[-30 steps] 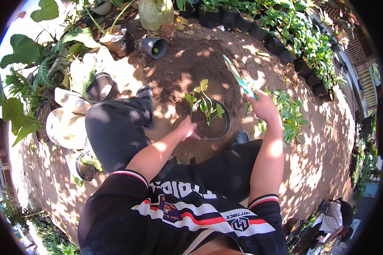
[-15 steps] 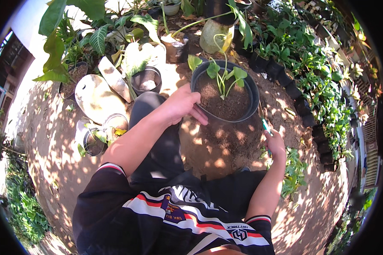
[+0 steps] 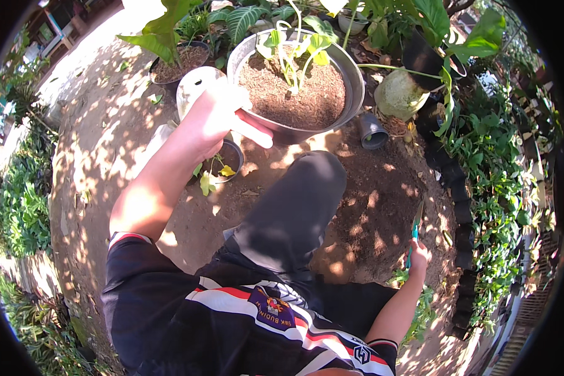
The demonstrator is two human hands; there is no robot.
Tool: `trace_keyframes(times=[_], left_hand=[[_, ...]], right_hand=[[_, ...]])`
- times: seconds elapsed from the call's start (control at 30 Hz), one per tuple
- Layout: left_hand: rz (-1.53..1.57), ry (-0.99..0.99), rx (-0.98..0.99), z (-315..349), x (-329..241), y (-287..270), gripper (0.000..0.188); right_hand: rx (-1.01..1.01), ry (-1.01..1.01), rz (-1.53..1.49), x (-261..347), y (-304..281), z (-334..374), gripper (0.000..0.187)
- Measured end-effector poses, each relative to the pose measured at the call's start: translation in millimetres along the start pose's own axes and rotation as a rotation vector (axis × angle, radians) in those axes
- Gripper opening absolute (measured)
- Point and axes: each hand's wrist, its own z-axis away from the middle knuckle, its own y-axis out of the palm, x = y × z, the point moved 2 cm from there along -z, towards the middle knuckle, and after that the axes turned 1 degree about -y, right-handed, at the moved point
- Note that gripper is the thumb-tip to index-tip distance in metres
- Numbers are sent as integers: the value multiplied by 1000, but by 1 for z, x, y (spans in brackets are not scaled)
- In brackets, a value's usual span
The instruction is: The person uses a trowel to fill a black pot with soil, places a small plant into the pot, adds more soil around the plant, and then carries the finished pot to another area.
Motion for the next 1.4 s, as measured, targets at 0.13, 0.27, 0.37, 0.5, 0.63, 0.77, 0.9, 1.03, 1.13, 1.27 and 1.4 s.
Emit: trace_keyframes(times=[0.13,0.27,0.37,0.5,0.63,0.77,0.9,1.03,1.13,1.27,1.4], left_hand=[[-9,-137,-171,14,17,-39,30],[12,-186,-314,44,34,-65,43],[77,-265,-423,66,63,-92,48],[125,-268,-449,106,100,-126,59],[114,-300,-476,144,122,-149,63],[181,-385,-601,189,161,-166,60],[209,-455,-718,220,193,-170,57],[267,-520,-779,248,231,-188,59],[294,-524,-821,262,258,-204,59],[361,-507,-869,264,286,-216,61],[475,-577,-847,252,307,-218,66]], right_hand=[[51,32,17,-16,9,-28,25],[42,38,64,-19,23,-31,26],[69,40,119,-24,36,-32,28],[84,52,191,-23,52,-18,28],[135,90,260,-29,56,-16,28],[131,59,367,-27,67,-9,25],[164,37,424,-28,70,-4,26],[225,29,440,-35,65,-4,27],[273,85,372,-36,66,2,25],[246,128,362,-38,65,10,28],[237,191,317,-45,64,11,28]])
